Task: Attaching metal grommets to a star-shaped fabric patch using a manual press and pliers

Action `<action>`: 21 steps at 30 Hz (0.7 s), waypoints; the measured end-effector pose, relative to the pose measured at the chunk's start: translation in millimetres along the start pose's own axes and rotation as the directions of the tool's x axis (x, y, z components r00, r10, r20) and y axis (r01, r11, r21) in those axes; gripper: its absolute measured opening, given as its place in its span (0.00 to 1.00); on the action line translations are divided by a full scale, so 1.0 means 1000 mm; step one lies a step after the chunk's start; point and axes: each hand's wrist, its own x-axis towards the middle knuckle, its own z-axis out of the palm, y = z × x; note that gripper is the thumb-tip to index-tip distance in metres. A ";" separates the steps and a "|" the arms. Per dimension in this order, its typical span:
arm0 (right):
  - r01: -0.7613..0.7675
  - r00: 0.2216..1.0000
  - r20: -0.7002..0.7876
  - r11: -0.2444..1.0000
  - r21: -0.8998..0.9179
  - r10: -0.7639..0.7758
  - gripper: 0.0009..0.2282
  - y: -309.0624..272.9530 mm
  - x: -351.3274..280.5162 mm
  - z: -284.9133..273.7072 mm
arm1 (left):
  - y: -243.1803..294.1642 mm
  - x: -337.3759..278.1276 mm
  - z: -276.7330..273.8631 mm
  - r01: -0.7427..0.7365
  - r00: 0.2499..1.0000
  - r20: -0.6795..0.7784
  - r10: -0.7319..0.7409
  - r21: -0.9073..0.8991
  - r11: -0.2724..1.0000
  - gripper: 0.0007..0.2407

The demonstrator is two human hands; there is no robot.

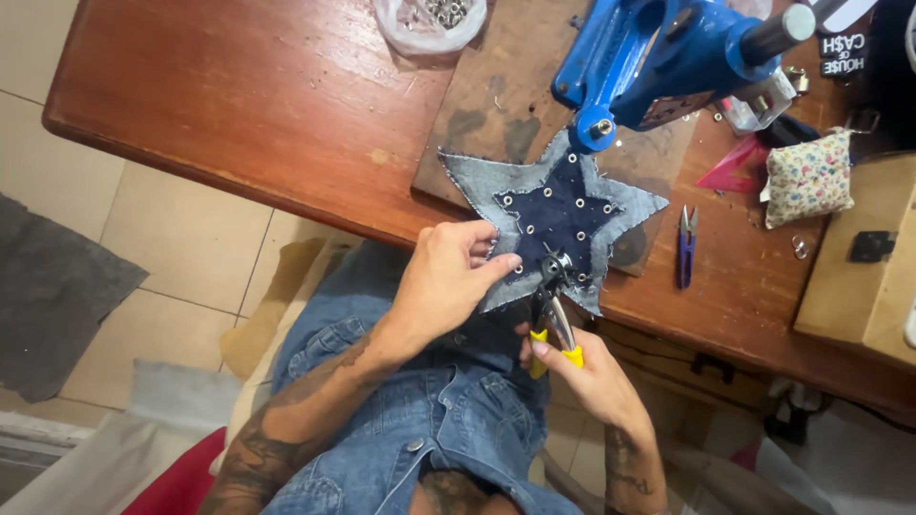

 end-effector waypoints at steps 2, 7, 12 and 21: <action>-0.050 0.999 0.000 0.998 0.035 0.050 0.20 -0.003 0.000 0.000 | 0.001 0.001 -0.001 0.036 0.999 0.009 -0.036 0.006 0.999 0.14; -0.170 0.985 -0.036 0.985 -0.018 0.169 0.18 -0.015 -0.002 -0.002 | -0.003 0.001 0.000 0.017 1.000 0.007 -0.017 -0.026 1.000 0.14; -0.177 0.984 -0.024 0.984 0.037 0.178 0.19 -0.012 -0.002 -0.002 | -0.003 0.001 -0.001 0.008 1.000 0.002 -0.008 0.000 1.000 0.17; -0.339 0.933 -0.196 0.922 -0.186 0.303 0.23 0.003 0.006 0.011 | -0.002 0.002 0.000 0.015 1.000 -0.001 -0.015 -0.026 1.000 0.09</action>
